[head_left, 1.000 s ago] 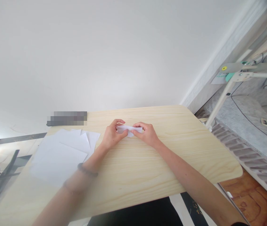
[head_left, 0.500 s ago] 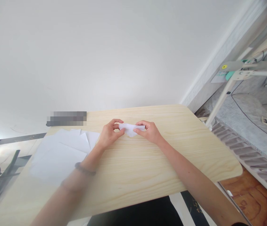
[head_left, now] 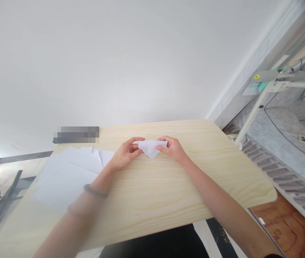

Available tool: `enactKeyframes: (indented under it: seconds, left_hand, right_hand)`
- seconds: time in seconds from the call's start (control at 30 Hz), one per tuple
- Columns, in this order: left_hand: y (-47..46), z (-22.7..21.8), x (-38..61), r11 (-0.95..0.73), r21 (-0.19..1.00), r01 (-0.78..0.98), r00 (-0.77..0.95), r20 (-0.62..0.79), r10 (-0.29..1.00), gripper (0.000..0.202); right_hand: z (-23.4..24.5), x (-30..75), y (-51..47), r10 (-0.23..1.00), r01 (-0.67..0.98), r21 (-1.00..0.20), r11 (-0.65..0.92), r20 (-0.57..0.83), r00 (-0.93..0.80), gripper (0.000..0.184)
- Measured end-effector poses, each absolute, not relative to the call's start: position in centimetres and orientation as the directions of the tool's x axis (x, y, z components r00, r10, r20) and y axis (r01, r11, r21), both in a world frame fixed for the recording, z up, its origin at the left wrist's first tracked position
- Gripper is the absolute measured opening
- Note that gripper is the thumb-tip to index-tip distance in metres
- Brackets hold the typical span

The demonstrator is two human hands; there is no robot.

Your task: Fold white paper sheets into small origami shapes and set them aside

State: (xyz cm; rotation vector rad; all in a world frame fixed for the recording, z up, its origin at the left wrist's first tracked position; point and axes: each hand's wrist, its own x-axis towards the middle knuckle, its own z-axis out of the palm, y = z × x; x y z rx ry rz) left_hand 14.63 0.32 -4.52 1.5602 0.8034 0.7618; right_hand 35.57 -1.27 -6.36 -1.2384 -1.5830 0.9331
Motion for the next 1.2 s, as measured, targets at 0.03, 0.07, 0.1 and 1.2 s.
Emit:
enactKeyframes:
  seconds: [0.03,0.07,0.1,1.2]
  left_hand:
    - [0.3,-4.5,14.8,-0.116,0.991,0.069,0.536,0.061,0.842,0.045]
    - [0.3,-4.4,14.9,-0.133,0.988,0.075,0.528,0.074,0.846,0.043]
    - [0.2,-4.4,15.0,-0.148,0.986,0.081,0.521,0.085,0.849,0.041]
    - [1.1,-5.8,14.5,-0.098,0.942,0.321,0.406,-0.043,0.913,0.033]
  right_hand:
    - [-6.3,35.3,-1.4,0.975,0.310,-0.924,0.222,0.202,-0.096,0.029]
    - [-6.3,35.1,-1.5,0.973,0.319,-0.920,0.230,0.212,-0.091,0.029]
    - [-6.3,34.8,-1.6,0.972,0.326,-0.915,0.236,0.220,-0.085,0.028]
    - [-6.3,35.2,-1.7,0.922,0.030,-1.000,0.004,-0.008,-0.387,0.036]
